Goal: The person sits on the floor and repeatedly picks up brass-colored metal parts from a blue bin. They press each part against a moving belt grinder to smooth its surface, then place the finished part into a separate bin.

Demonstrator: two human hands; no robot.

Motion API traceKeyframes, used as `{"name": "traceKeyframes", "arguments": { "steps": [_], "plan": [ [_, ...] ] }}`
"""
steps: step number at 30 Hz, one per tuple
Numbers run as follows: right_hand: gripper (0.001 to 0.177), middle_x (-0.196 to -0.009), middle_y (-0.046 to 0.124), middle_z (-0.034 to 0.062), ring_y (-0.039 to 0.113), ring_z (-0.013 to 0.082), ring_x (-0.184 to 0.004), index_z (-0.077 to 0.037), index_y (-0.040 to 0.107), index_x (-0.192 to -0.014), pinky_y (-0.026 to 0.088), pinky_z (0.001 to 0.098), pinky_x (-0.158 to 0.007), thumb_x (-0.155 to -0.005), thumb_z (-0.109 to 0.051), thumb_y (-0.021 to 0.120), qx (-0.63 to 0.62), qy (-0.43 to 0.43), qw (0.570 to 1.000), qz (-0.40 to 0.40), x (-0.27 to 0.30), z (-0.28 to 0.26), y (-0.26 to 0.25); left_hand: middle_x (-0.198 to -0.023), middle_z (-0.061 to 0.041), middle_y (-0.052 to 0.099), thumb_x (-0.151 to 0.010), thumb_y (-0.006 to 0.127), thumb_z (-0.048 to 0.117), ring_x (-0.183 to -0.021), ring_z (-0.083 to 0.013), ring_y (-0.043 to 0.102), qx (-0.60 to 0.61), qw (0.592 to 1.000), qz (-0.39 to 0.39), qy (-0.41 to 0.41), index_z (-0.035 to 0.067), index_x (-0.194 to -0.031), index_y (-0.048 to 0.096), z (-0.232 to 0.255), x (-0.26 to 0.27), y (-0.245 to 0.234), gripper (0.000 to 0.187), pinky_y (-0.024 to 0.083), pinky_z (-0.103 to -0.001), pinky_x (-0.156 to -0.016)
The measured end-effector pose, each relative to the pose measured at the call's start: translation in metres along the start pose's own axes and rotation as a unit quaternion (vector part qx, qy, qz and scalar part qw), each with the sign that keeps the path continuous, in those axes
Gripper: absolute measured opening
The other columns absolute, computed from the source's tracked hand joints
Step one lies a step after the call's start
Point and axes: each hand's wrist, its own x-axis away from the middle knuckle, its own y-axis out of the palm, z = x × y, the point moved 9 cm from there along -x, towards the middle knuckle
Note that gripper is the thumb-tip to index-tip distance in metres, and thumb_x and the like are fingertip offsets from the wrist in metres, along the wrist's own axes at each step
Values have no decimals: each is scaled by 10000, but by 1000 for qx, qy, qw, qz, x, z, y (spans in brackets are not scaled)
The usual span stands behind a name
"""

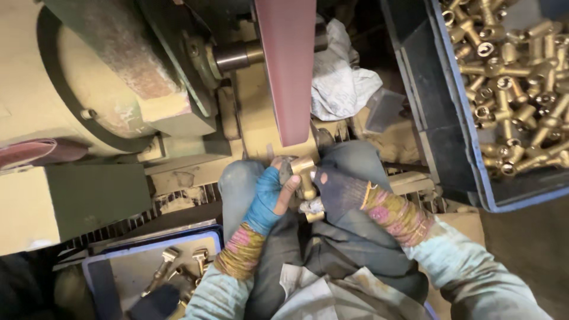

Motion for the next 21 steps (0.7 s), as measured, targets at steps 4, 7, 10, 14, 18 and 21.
{"name": "traceKeyframes", "arguments": {
  "steps": [4, 7, 10, 14, 18, 21],
  "plan": [
    [252, -966, 666, 125, 643, 205, -870, -10, 629, -1154, 546, 347, -765, -921, -106, 618, 11, -39, 994, -100, -15, 2, 34, -1151, -61, 692, -1037, 610, 138, -1060, -138, 628, 4, 999, -11, -33, -12, -1304, 615, -32, -6, -7, 306, 513, -300, -970],
    [250, -951, 679, 119, 652, 198, -861, -13, 642, -1123, 552, 344, -763, -900, -126, 649, -40, 22, 992, -119, -28, -13, 40, -1082, -74, 676, -1042, 634, 118, -1002, -141, 613, -10, 999, -4, -32, -23, -1241, 630, -69, -18, -12, 244, 519, -308, -920],
    [251, -937, 692, 113, 661, 191, -853, -16, 655, -1092, 558, 341, -760, -878, -145, 680, -68, 53, 988, -130, -36, -38, 37, -1025, -79, 675, -1045, 661, 118, -954, -145, 611, -6, 998, 11, -62, -41, -1183, 644, -103, -17, -16, 212, 525, -314, -881],
    [256, -918, 709, 105, 672, 182, -842, -20, 672, -1050, 566, 337, -757, -849, -171, 721, -94, 86, 983, -135, -46, -64, 28, -1053, -67, 745, -983, 649, 154, -954, -134, 669, 10, 994, 22, -106, -43, -1189, 661, -121, -28, -19, 285, 540, -302, -875],
    [266, -900, 726, 97, 684, 173, -831, -24, 689, -1009, 575, 333, -754, -821, -198, 763, -127, 129, 972, -151, -45, -67, 29, -933, -110, 742, -981, 674, 155, -823, -168, 648, 1, 982, 59, -178, -76, -1077, 700, -134, -23, -23, 252, 542, -334, -759],
    [276, -885, 738, 91, 692, 166, -823, -27, 701, -977, 581, 330, -751, -799, -217, 794, -171, 162, 959, -159, -49, -64, 26, -965, -91, 747, -995, 647, 147, -856, -151, 650, 94, 975, 54, -195, -65, -1097, 714, -143, -27, -18, 244, 543, -317, -795]
  ]
}}
